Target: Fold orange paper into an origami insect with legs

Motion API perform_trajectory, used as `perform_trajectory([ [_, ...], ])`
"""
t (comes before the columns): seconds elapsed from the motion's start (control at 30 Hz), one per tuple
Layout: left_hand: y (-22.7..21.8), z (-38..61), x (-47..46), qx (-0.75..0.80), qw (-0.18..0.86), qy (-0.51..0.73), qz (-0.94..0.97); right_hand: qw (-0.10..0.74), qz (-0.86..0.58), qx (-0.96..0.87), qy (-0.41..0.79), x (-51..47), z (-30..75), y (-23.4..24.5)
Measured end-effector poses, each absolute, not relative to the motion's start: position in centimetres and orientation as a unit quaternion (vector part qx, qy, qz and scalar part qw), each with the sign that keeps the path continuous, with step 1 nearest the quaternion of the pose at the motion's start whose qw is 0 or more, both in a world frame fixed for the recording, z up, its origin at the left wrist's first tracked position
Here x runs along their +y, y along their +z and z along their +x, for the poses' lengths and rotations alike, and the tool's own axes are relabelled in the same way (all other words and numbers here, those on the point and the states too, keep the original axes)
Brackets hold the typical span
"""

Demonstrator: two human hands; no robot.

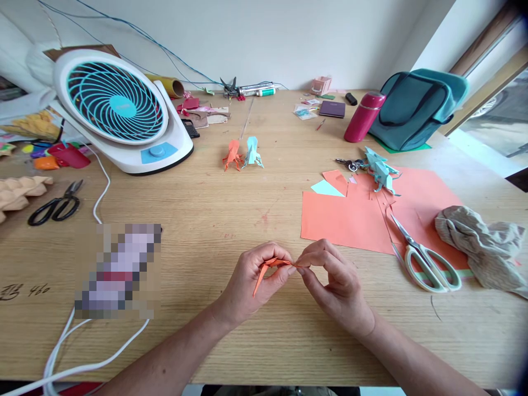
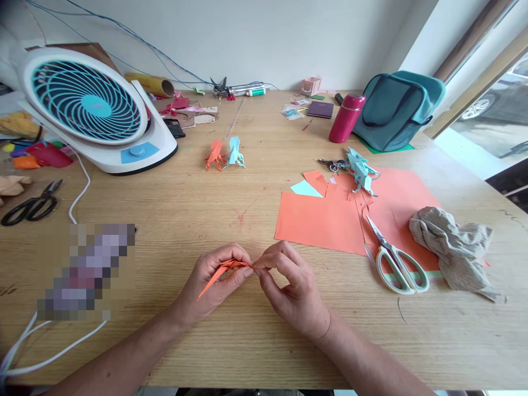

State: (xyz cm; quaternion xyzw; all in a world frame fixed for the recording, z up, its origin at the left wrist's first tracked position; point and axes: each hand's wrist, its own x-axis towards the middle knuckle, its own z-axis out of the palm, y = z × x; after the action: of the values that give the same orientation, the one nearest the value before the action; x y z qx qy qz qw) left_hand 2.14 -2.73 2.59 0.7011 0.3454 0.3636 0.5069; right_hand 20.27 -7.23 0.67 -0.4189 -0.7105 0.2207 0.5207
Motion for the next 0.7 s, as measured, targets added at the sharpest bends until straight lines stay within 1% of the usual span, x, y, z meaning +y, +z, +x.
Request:
perform_trajectory([
  [0.1, 2.73, 2.14, -2.77, 0.34, 0.49, 0.368, 0.714, 0.518, -0.42, -0.71, 0.226, -7.28, 20.28, 0.75],
  [0.3, 2.74, 2.22, -3.0, 0.324, 0.414, 0.401, 0.75, 0.514, -0.418, -0.705, 0.251, -7.42, 20.23, 0.84],
  [0.47, 2.42, 2.25, -3.15, 0.305, 0.372, 0.404, 0.778, 0.521, -0.415, -0.701, 0.254, -7.46, 20.06, 0.63],
  [0.57, 2.2, 2.15, -3.15, 0.298, 0.366, 0.405, 0.783, 0.518, -0.419, -0.701, 0.253, -7.5, 19.97, 0.58],
  [0.7, 2.03, 1.98, -3.04, 0.292, 0.388, 0.405, 0.775, 0.517, -0.428, -0.698, 0.249, -7.5, 20.04, 0.47],
])
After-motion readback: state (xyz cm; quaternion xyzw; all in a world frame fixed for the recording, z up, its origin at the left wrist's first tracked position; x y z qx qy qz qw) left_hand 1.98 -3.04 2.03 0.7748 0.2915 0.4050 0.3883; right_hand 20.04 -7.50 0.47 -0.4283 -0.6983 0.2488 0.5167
